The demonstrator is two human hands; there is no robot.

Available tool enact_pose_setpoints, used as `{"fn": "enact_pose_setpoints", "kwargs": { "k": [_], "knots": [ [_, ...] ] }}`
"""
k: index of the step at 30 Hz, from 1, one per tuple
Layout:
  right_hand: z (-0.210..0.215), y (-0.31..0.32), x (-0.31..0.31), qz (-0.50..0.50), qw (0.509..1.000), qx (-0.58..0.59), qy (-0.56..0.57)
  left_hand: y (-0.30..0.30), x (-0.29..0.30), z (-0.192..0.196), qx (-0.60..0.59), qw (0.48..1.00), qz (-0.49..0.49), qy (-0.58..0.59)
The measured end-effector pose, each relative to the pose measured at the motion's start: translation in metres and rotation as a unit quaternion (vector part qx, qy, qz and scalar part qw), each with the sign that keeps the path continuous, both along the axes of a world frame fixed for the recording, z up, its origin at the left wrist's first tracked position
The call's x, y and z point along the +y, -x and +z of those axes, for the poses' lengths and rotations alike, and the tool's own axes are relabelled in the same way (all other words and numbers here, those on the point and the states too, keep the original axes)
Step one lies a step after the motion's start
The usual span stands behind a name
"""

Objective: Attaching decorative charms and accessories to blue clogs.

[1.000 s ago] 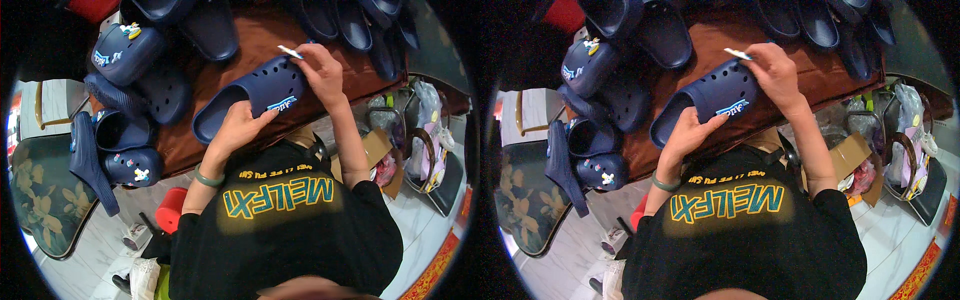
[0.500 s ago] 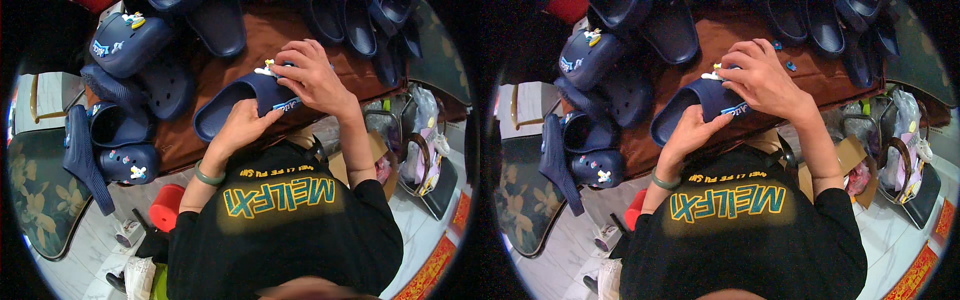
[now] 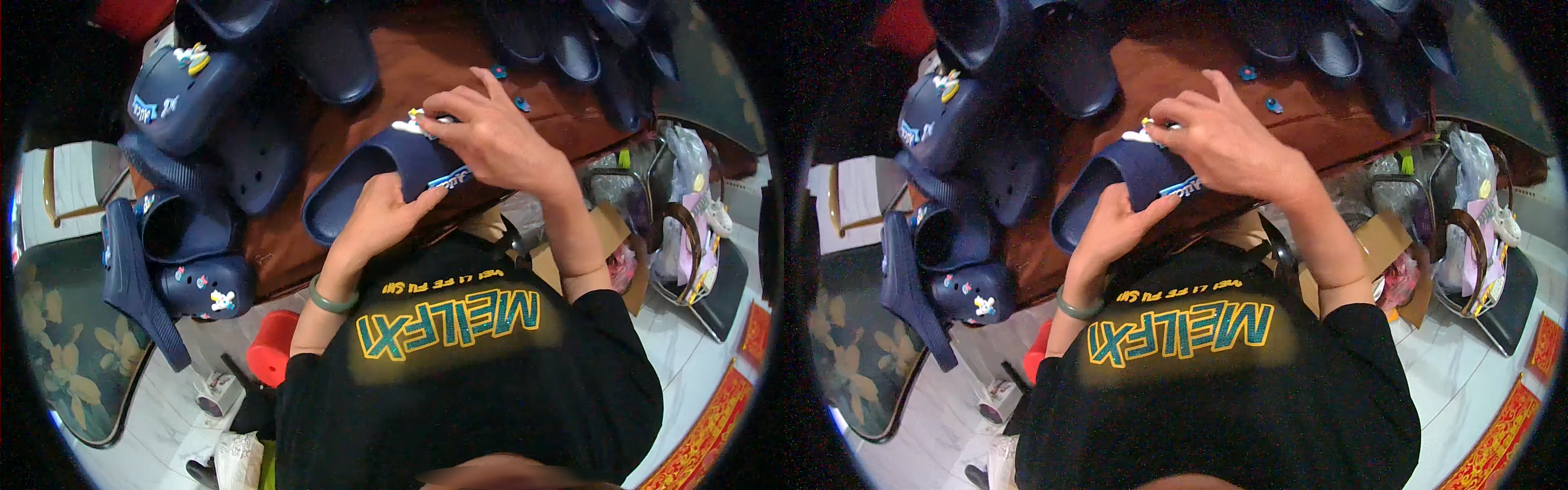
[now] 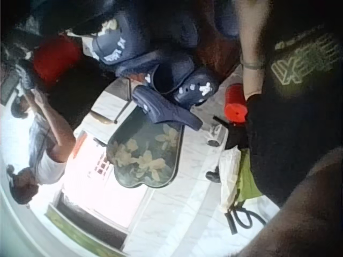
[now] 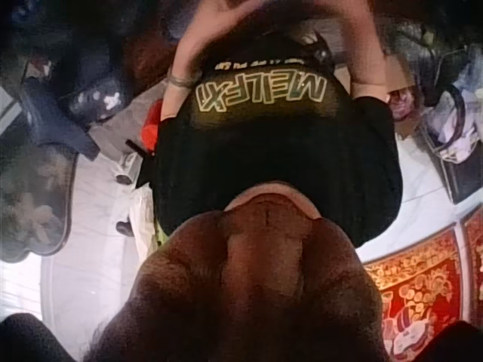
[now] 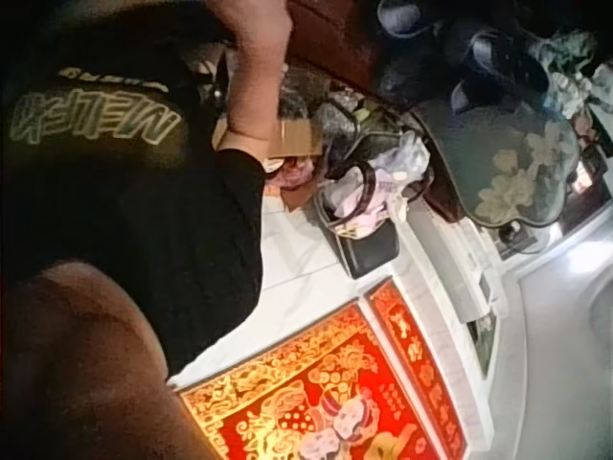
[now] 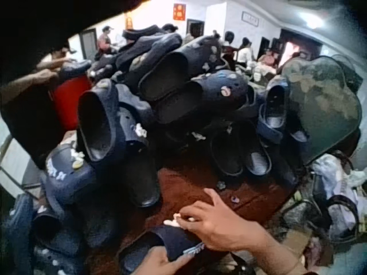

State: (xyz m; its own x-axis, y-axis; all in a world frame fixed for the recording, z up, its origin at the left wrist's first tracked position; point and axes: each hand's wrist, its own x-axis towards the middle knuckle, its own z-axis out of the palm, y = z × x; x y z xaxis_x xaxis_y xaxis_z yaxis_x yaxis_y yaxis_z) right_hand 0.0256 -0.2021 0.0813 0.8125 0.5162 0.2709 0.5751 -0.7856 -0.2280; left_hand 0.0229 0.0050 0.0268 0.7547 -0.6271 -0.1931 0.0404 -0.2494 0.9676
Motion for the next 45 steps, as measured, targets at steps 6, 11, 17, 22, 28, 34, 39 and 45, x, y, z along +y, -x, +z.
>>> {"fn": "enact_pose_setpoints", "kwargs": {
  "k": [6,11,17,22,28,34,39,45],
  "knots": [
    [-0.021,0.014,-0.014,-0.087,0.981,-0.021,-0.17,0.003,0.002,0.003,0.048,0.999,0.014,-0.008],
    [-0.066,0.002,-0.082,-0.291,0.938,-0.093,-0.163,0.004,-0.001,0.005,0.03,0.999,0.008,0.004],
    [-0.093,-0.02,-0.09,-0.324,0.938,-0.103,-0.062,0.003,0.0,0.004,0.007,1.0,0.007,0.006],
    [-0.09,-0.019,-0.085,-0.334,0.934,-0.092,-0.082,0.001,0.002,0.004,0.022,1.0,-0.009,0.0],
    [-0.05,0.006,-0.046,-0.198,0.881,0.122,-0.412,0.001,0.007,-0.008,0.024,0.999,-0.017,-0.037],
    [-0.045,0.003,-0.031,-0.152,0.923,0.042,-0.351,0.002,0.001,-0.001,0.012,1.0,0.003,0.014],
    [-0.024,0.005,-0.027,-0.106,0.985,-0.128,-0.054,0.001,0.004,-0.004,0.01,1.0,-0.008,-0.005],
    [-0.002,0.01,-0.024,-0.05,0.993,-0.069,0.081,0.003,0.003,-0.01,0.004,1.0,-0.002,0.015]
  ]
}}
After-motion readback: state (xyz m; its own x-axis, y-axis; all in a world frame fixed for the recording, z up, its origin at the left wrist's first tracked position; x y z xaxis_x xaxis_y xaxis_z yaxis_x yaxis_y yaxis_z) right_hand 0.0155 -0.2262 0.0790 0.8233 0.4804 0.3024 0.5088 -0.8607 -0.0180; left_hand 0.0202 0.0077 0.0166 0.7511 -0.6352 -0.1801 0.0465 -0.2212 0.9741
